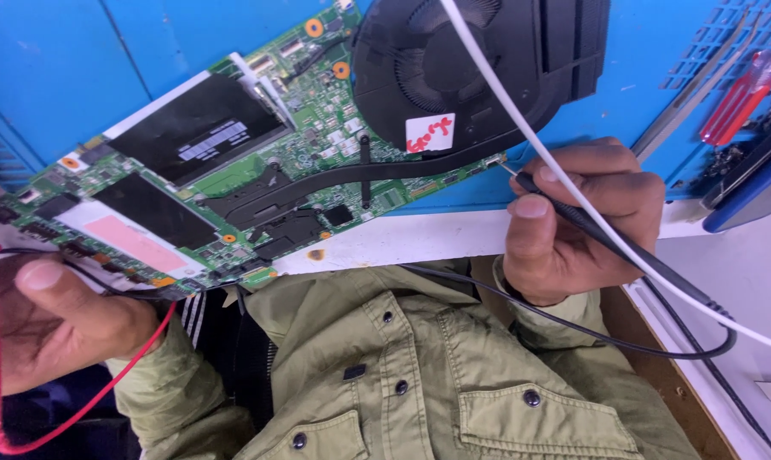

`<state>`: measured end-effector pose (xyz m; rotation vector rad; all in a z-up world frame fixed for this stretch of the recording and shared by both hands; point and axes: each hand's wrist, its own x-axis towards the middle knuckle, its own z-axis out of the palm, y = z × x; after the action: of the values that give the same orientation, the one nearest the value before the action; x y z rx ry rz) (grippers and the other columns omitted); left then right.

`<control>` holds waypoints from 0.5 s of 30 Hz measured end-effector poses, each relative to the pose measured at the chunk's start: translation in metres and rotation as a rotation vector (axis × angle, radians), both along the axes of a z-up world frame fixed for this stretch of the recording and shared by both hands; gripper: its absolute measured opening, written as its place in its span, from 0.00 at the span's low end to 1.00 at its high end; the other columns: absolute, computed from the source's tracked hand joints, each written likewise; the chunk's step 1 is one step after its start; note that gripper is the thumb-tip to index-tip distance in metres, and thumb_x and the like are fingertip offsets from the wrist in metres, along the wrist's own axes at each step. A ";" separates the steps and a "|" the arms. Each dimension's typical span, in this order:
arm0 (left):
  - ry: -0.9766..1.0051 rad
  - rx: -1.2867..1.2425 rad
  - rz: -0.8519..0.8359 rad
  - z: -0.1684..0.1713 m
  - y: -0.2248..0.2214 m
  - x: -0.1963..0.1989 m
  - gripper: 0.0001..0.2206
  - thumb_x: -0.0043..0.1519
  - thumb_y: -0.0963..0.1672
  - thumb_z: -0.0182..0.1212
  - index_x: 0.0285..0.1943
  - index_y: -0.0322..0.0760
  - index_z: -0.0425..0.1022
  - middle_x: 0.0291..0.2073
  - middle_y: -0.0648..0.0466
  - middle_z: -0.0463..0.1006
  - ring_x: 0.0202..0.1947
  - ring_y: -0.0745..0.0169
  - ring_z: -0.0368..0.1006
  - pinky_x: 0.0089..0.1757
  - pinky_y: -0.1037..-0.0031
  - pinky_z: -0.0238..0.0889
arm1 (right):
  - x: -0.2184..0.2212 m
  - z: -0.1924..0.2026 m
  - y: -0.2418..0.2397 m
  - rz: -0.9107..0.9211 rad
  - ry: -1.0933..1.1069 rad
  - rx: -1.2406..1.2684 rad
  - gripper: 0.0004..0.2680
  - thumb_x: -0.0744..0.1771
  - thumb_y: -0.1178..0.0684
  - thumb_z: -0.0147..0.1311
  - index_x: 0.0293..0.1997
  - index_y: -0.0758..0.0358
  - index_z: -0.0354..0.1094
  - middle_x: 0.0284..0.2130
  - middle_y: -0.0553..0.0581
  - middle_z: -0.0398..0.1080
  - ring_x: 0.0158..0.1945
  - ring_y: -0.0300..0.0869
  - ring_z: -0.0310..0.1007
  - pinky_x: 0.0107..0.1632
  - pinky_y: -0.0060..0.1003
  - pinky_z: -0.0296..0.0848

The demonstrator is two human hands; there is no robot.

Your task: Testing voltage on a laptop motherboard using a digital multimeter and probes.

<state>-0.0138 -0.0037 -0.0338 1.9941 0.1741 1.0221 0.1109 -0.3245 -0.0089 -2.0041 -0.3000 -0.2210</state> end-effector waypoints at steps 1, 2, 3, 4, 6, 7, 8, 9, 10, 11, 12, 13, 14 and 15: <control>0.077 0.077 0.128 0.006 -0.002 0.001 0.11 0.66 0.36 0.53 0.55 0.22 0.63 0.48 0.36 0.66 0.50 0.38 0.64 0.53 0.50 0.58 | 0.001 0.001 0.001 0.029 -0.016 -0.025 0.13 0.70 0.50 0.57 0.33 0.70 0.62 0.29 0.60 0.59 0.28 0.51 0.70 0.32 0.46 0.64; 0.149 0.154 0.258 0.012 -0.001 0.001 0.12 0.66 0.42 0.60 0.50 0.28 0.62 0.43 0.45 0.62 0.46 0.47 0.62 0.54 0.60 0.60 | 0.002 0.003 0.005 0.058 -0.034 -0.051 0.15 0.71 0.50 0.55 0.29 0.74 0.62 0.28 0.62 0.57 0.29 0.54 0.70 0.32 0.49 0.63; 0.169 0.203 0.278 0.020 0.000 0.006 0.12 0.66 0.42 0.60 0.50 0.28 0.62 0.43 0.45 0.62 0.46 0.47 0.62 0.54 0.60 0.60 | 0.000 0.004 0.000 0.076 -0.011 -0.002 0.15 0.71 0.50 0.55 0.29 0.74 0.62 0.28 0.62 0.57 0.29 0.54 0.70 0.32 0.49 0.63; 0.222 0.170 0.251 0.027 0.001 0.010 0.11 0.66 0.43 0.62 0.50 0.33 0.64 0.43 0.48 0.62 0.44 0.51 0.62 0.49 0.63 0.61 | -0.002 0.005 -0.005 0.121 0.005 -0.021 0.13 0.72 0.52 0.55 0.35 0.75 0.59 0.30 0.64 0.57 0.29 0.55 0.68 0.33 0.50 0.66; 0.255 0.202 0.263 0.036 0.006 0.010 0.11 0.65 0.44 0.64 0.49 0.39 0.66 0.42 0.51 0.62 0.43 0.55 0.62 0.45 0.67 0.63 | -0.003 0.001 -0.008 0.190 -0.003 0.032 0.12 0.73 0.54 0.55 0.42 0.76 0.57 0.32 0.66 0.57 0.29 0.55 0.65 0.35 0.51 0.68; 0.253 0.173 0.246 0.036 0.008 0.009 0.10 0.65 0.44 0.64 0.48 0.39 0.67 0.42 0.51 0.63 0.42 0.56 0.64 0.42 0.68 0.64 | -0.006 0.006 -0.011 0.198 0.012 -0.091 0.14 0.74 0.53 0.53 0.43 0.79 0.57 0.30 0.70 0.59 0.35 0.61 0.67 0.41 0.55 0.69; 0.251 0.143 0.229 0.034 0.009 0.009 0.09 0.64 0.43 0.65 0.47 0.39 0.68 0.41 0.51 0.64 0.40 0.57 0.65 0.39 0.69 0.64 | -0.009 0.008 -0.016 0.204 0.026 -0.213 0.16 0.76 0.51 0.51 0.44 0.82 0.57 0.28 0.73 0.61 0.40 0.66 0.68 0.48 0.60 0.69; 0.245 0.150 0.227 0.034 0.011 0.008 0.09 0.64 0.43 0.65 0.47 0.39 0.68 0.41 0.51 0.64 0.40 0.57 0.65 0.39 0.69 0.64 | -0.010 0.008 -0.012 0.200 0.021 -0.206 0.16 0.76 0.51 0.51 0.44 0.82 0.57 0.28 0.73 0.61 0.40 0.66 0.68 0.48 0.60 0.69; 0.243 0.141 0.217 0.034 0.012 0.008 0.09 0.64 0.42 0.64 0.47 0.39 0.68 0.41 0.51 0.64 0.38 0.58 0.66 0.36 0.68 0.67 | -0.011 0.006 -0.010 0.180 0.015 -0.178 0.16 0.76 0.52 0.52 0.44 0.83 0.56 0.30 0.74 0.60 0.41 0.67 0.69 0.46 0.60 0.70; 0.245 0.125 0.209 0.033 0.010 0.007 0.08 0.64 0.41 0.64 0.47 0.39 0.68 0.41 0.51 0.65 0.36 0.59 0.66 0.34 0.67 0.69 | -0.012 0.006 -0.011 0.163 0.013 -0.158 0.16 0.76 0.52 0.53 0.43 0.84 0.56 0.31 0.76 0.60 0.41 0.69 0.69 0.45 0.60 0.71; 0.244 0.125 0.208 0.034 0.009 0.007 0.08 0.64 0.41 0.64 0.47 0.39 0.68 0.41 0.51 0.65 0.36 0.59 0.66 0.34 0.67 0.69 | -0.012 0.008 -0.013 0.162 0.012 -0.158 0.16 0.76 0.52 0.53 0.43 0.84 0.56 0.31 0.76 0.60 0.41 0.69 0.69 0.45 0.60 0.71; 0.246 0.131 0.221 0.034 0.009 0.007 0.08 0.64 0.42 0.64 0.47 0.38 0.68 0.41 0.50 0.65 0.38 0.58 0.67 0.36 0.67 0.71 | -0.012 0.008 -0.014 0.175 0.024 -0.174 0.16 0.76 0.52 0.53 0.44 0.83 0.57 0.33 0.77 0.62 0.42 0.67 0.69 0.45 0.58 0.71; 0.248 0.137 0.233 0.035 0.009 0.008 0.08 0.64 0.42 0.64 0.46 0.37 0.68 0.40 0.50 0.65 0.41 0.58 0.67 0.38 0.66 0.73 | -0.011 0.008 -0.015 0.187 0.037 -0.191 0.15 0.76 0.52 0.52 0.45 0.82 0.58 0.34 0.78 0.64 0.43 0.66 0.68 0.46 0.57 0.71; 0.237 0.144 0.233 0.036 0.009 0.008 0.08 0.64 0.42 0.64 0.46 0.37 0.68 0.40 0.50 0.65 0.41 0.58 0.67 0.38 0.66 0.73 | -0.011 0.008 -0.013 0.184 0.026 -0.184 0.15 0.76 0.52 0.52 0.45 0.82 0.58 0.34 0.78 0.64 0.43 0.66 0.68 0.46 0.57 0.71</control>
<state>-0.0060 0.0049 0.0019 2.2642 0.4830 0.9603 0.0998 -0.3374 -0.0004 -2.1432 -0.5007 -0.0518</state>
